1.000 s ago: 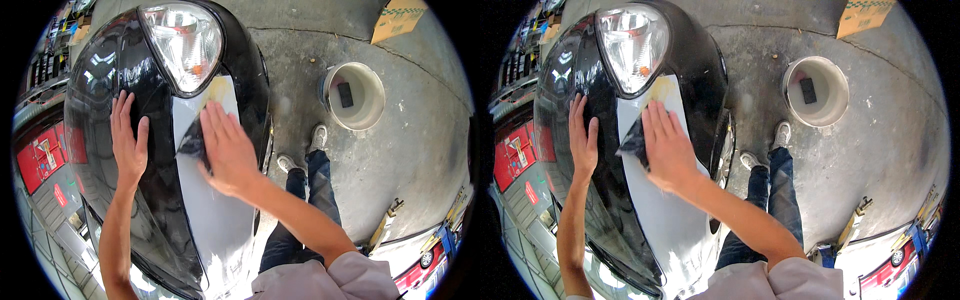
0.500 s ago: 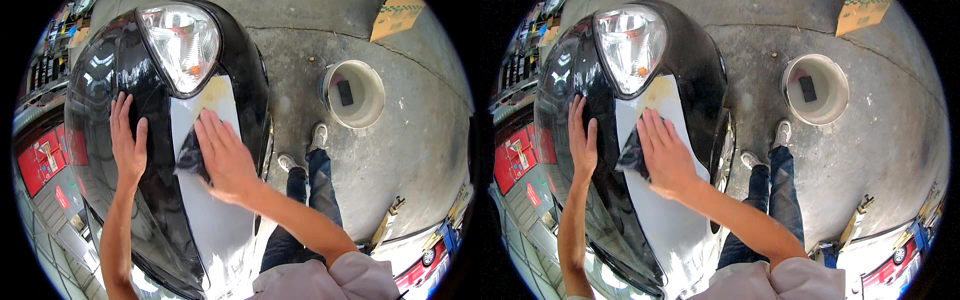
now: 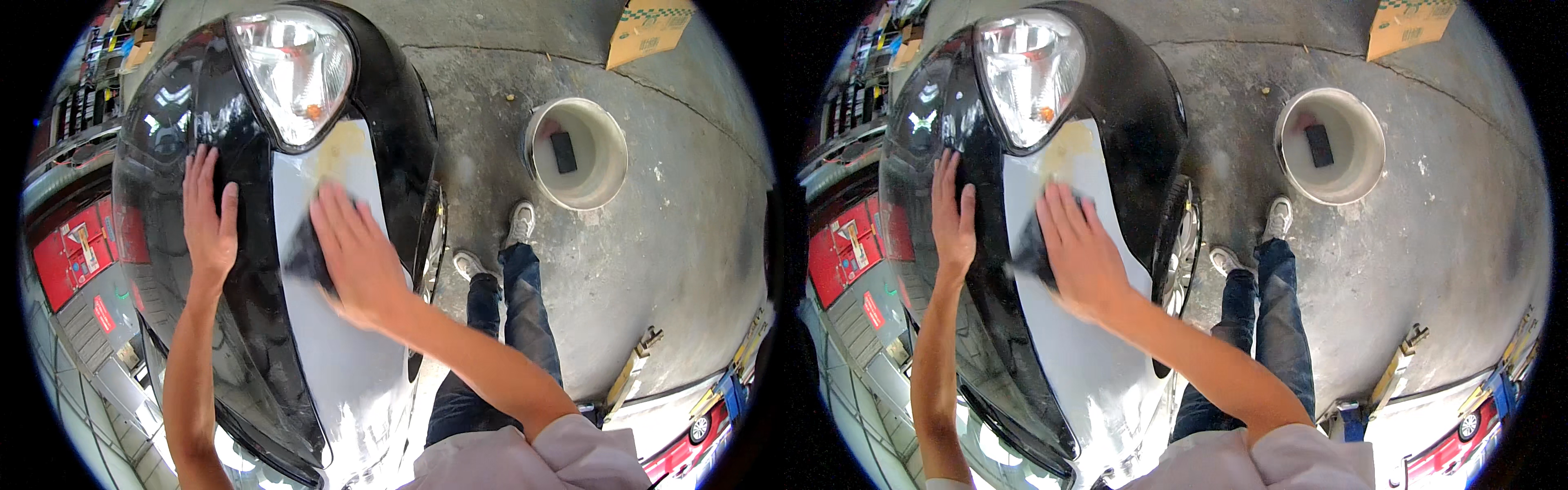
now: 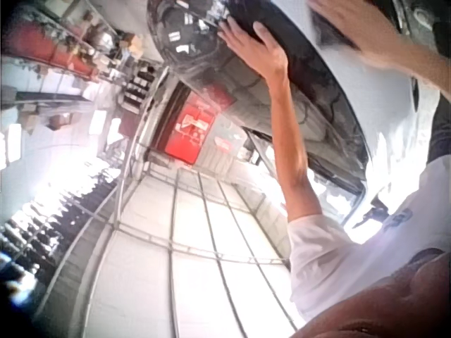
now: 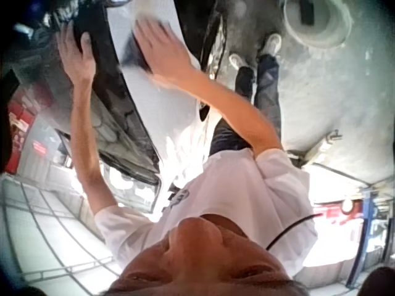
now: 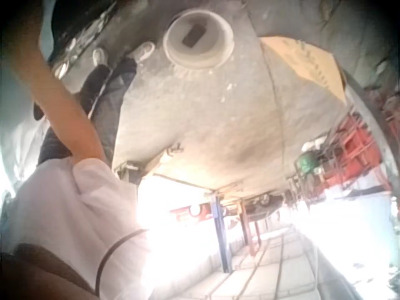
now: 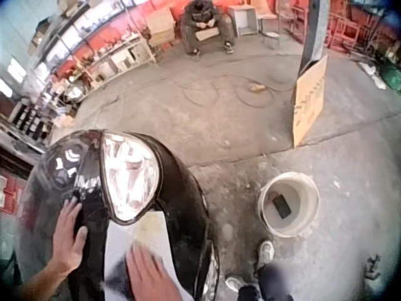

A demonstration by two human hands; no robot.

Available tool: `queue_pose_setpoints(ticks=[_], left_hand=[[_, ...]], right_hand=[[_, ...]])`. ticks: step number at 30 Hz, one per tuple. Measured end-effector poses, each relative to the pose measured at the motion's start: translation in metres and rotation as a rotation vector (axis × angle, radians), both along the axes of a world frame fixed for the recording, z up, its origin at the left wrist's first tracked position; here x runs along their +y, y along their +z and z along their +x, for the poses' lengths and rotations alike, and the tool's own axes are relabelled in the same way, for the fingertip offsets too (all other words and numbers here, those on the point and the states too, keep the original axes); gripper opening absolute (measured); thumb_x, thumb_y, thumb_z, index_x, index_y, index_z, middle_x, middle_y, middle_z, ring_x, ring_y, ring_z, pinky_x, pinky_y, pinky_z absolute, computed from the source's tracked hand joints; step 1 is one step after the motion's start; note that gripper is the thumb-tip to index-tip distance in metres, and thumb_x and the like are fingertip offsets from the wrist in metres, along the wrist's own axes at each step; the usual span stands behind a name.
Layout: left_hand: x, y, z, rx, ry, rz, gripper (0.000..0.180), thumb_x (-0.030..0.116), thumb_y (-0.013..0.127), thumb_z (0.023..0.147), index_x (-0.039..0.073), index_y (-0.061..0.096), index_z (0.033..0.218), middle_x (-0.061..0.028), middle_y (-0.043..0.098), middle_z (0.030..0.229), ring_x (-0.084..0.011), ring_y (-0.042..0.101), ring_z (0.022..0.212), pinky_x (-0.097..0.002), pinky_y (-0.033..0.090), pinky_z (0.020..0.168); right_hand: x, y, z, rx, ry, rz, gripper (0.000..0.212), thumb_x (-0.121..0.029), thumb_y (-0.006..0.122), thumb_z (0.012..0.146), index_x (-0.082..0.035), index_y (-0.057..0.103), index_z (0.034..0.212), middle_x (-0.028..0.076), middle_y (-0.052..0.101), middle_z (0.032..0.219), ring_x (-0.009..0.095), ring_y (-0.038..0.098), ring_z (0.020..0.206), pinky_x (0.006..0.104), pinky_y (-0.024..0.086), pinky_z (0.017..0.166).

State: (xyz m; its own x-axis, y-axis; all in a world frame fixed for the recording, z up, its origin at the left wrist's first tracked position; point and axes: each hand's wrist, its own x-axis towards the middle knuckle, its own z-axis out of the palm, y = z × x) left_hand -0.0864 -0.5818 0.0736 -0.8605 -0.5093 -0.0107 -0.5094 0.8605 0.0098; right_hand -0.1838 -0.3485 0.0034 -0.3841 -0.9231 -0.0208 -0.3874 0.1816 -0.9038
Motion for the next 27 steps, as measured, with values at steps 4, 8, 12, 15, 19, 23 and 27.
queue_pose_setpoints(ticks=[4, 8, 12, 15, 19, 23, 27], left_hand=[[0.047, 0.017, -0.021, -0.164, -0.267, 0.046, 0.06, 0.029, 0.063, 0.096, 0.0, 0.05, 0.148, -0.0218, 0.046, 0.157, -0.0395, 0.036, 0.151, -0.0487, 0.024, 0.125], [0.095, -0.006, -0.055, -0.513, -0.434, 0.078, 0.08, 0.044, 0.066, 0.093, -0.005, 0.041, 0.152, -0.0245, 0.035, 0.163, -0.0367, 0.029, 0.155, -0.0468, 0.02, 0.129], [0.101, -0.05, -0.092, -0.513, -0.385, 0.003, 0.086, 0.046, 0.066, 0.092, -0.011, 0.039, 0.151, -0.0251, 0.029, 0.166, -0.0352, 0.022, 0.157, -0.0463, 0.018, 0.13], [0.114, -0.043, -0.083, -0.579, -0.372, 0.057, 0.086, 0.043, 0.067, 0.092, -0.011, 0.037, 0.151, -0.0249, 0.027, 0.166, -0.0348, 0.02, 0.158, -0.0461, 0.016, 0.13], [0.142, -0.016, -0.042, -0.625, -0.409, 0.113, 0.077, 0.041, 0.066, 0.094, -0.008, 0.044, 0.149, -0.0262, 0.035, 0.162, -0.0357, 0.03, 0.153, -0.0475, 0.021, 0.128], [0.166, -0.008, -0.017, -0.45, -0.109, 0.501, 0.052, 0.038, 0.064, 0.1, -0.003, 0.062, 0.132, -0.0188, 0.062, 0.136, -0.0282, 0.056, 0.13, -0.0437, 0.04, 0.114], [0.176, -0.015, -0.025, 0.059, 0.744, 1.317, 0.034, 0.032, 0.064, 0.104, 0.001, 0.071, 0.114, -0.0096, 0.074, 0.107, -0.0182, 0.068, 0.093, -0.0349, 0.052, 0.087]], right_hand=[[0.07, -0.003, -0.001, -0.193, 0.062, -0.024, 0.079, -0.02, 0.071, 0.084, 0.003, 0.039, 0.153, 0.023, 0.038, 0.161, 0.038, 0.035, 0.15, 0.0487, 0.027, 0.124], [0.095, -0.012, -0.033, -0.439, -0.155, 0.007, 0.058, -0.014, 0.061, 0.089, 0.003, 0.052, 0.144, 0.024, 0.058, 0.143, 0.039, 0.056, 0.131, 0.0457, 0.045, 0.112], [0.105, -0.008, -0.053, -0.764, -0.318, 0.154, 0.038, -0.016, 0.061, 0.094, 0.0, 0.064, 0.129, 0.021, 0.069, 0.111, 0.033, 0.068, 0.102, 0.0397, 0.052, 0.091], [0.116, -0.018, -0.068, -1.008, -0.389, 0.352, 0.025, -0.021, 0.064, 0.097, -0.001, 0.07, 0.112, 0.009, 0.069, 0.088, 0.017, 0.065, 0.079, 0.0317, 0.051, 0.075], [0.12, -0.039, -0.069, -1.281, -0.549, 0.213, 0.018, -0.019, 0.069, 0.095, -0.002, 0.071, 0.1, 0.0, 0.067, 0.086, 0.006, 0.057, 0.077, 0.027, 0.047, 0.068], [0.112, -0.045, -0.067, -1.663, -0.505, 0.112, 0.029, -0.012, 0.071, 0.095, -0.004, 0.066, 0.122, 0.007, 0.071, 0.113, 0.018, 0.069, 0.102, 0.0382, 0.056, 0.09], [0.105, -0.045, -0.063, -1.897, -0.444, -0.023, 0.038, -0.012, 0.072, 0.096, -0.005, 0.061, 0.131, 0.01, 0.069, 0.126, 0.024, 0.069, 0.114, 0.0475, 0.057, 0.1]])
